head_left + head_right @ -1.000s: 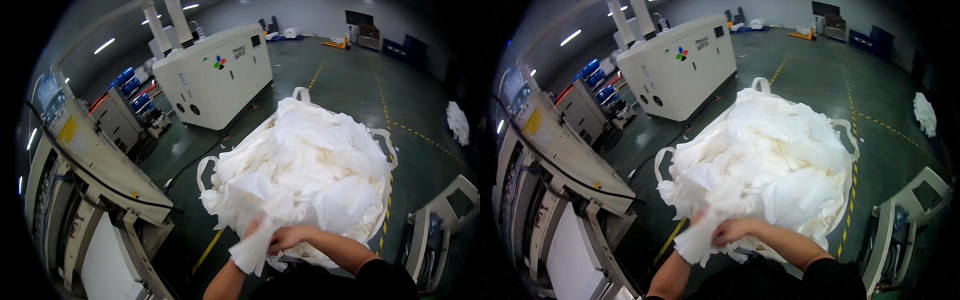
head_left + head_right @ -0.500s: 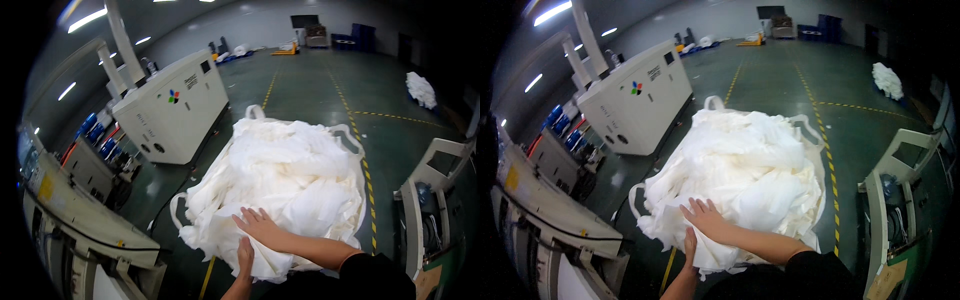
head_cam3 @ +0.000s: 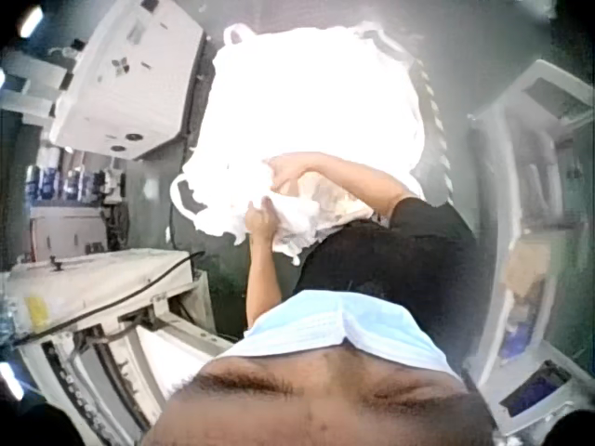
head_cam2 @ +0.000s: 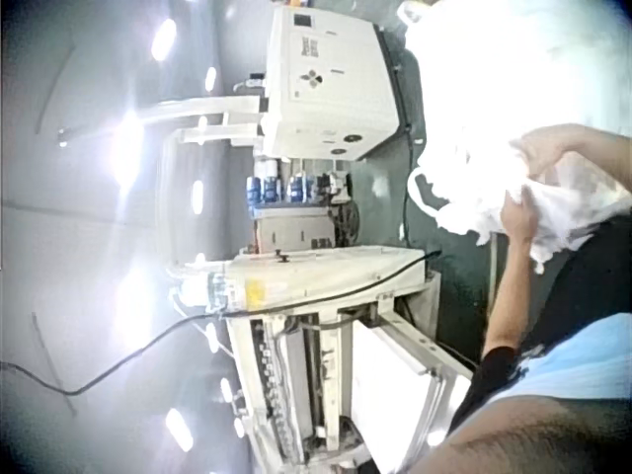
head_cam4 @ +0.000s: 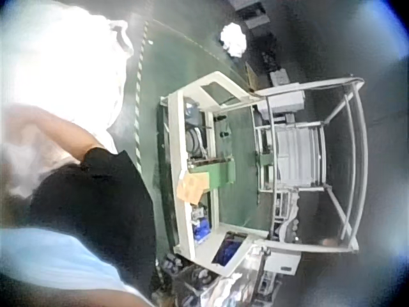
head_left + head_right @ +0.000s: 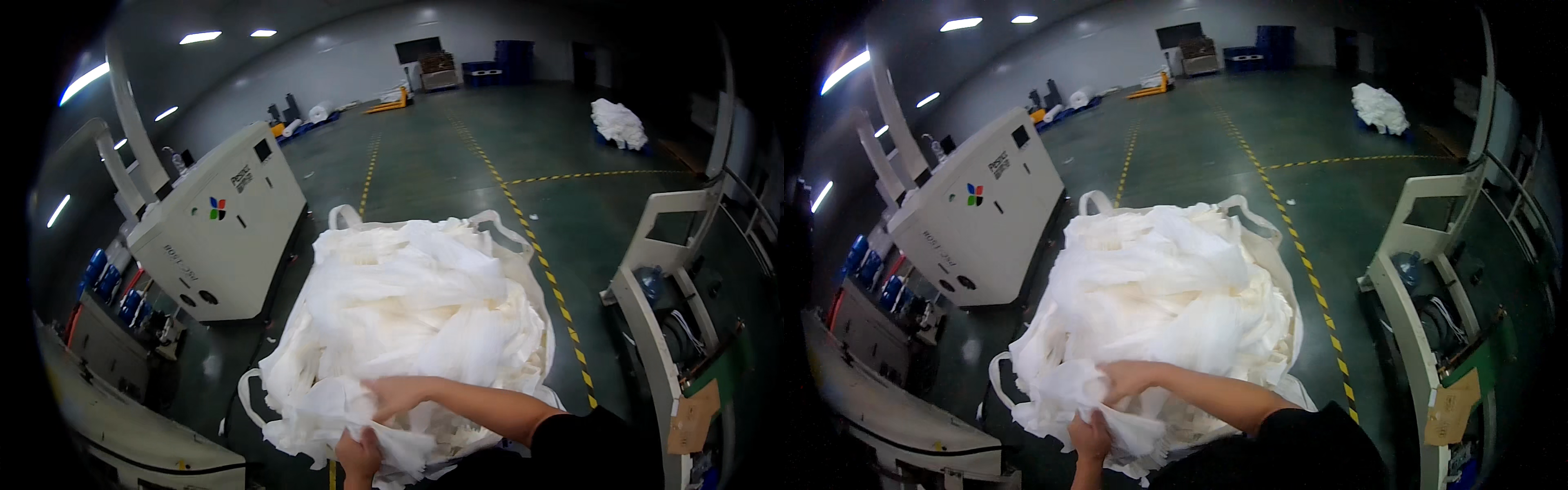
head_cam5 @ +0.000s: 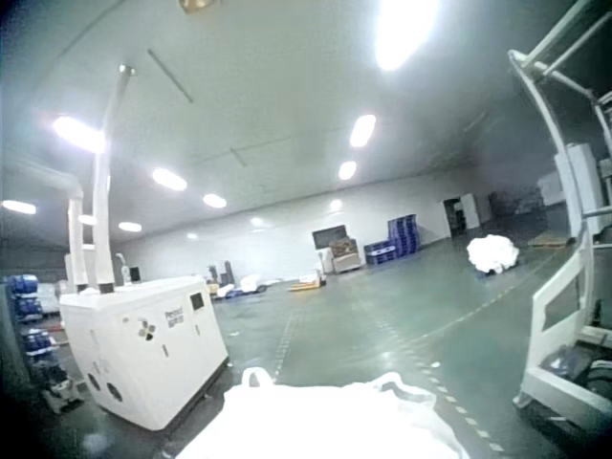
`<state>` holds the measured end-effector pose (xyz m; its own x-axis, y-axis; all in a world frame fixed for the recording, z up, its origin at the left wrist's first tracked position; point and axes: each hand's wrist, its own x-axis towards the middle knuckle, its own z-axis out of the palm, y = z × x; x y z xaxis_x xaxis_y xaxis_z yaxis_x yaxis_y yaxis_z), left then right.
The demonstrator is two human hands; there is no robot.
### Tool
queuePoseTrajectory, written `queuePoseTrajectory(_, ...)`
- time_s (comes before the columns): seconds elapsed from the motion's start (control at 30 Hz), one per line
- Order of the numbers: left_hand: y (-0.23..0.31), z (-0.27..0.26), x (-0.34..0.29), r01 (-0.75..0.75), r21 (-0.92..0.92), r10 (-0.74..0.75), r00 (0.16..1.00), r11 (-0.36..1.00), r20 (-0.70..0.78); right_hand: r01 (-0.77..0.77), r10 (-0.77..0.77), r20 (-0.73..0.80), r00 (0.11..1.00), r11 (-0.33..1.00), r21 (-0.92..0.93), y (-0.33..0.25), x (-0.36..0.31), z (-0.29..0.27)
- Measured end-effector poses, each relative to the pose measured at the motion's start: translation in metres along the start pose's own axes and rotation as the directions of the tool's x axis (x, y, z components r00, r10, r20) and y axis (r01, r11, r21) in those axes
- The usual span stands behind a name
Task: The person folds a large white sheet on a metal table in a factory. They repeatedly fold the sheet in half and smooth it with their hands.
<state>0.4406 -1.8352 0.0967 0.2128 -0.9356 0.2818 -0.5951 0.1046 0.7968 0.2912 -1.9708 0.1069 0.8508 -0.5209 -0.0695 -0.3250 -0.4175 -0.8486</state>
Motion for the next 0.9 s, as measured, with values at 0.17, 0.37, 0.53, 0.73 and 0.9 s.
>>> queuePoseTrajectory(0.17,0.001,0.018,0.014,0.270,-0.605,-0.416,0.902,0.749,-0.113,0.249,-0.331,-0.486,0.809,0.942,-0.226,-0.016,-0.020,0.051)
queuePoseTrajectory(0.37,0.037,0.028,0.007,0.203,-0.759,-0.048,0.974,0.619,0.222,0.394,-0.260,-0.731,0.631,0.919,0.014,-0.015,-0.036,0.027)
queuePoseTrajectory(0.53,0.124,0.002,0.050,-0.386,-0.186,0.420,0.885,0.903,0.201,0.392,-0.397,-0.862,0.317,0.882,-0.262,-0.015,-0.050,-0.041)
queuePoseTrajectory(0.73,0.091,0.033,0.018,-0.344,0.030,0.338,0.933,0.938,0.124,0.046,-0.468,-0.866,0.174,0.883,-0.468,-0.018,-0.003,-0.145)
queuePoseTrajectory(0.9,0.002,0.065,-0.089,0.226,0.064,-0.234,0.946,0.972,0.226,-0.381,-0.197,-0.656,0.729,0.679,-0.627,0.165,0.052,-0.120)
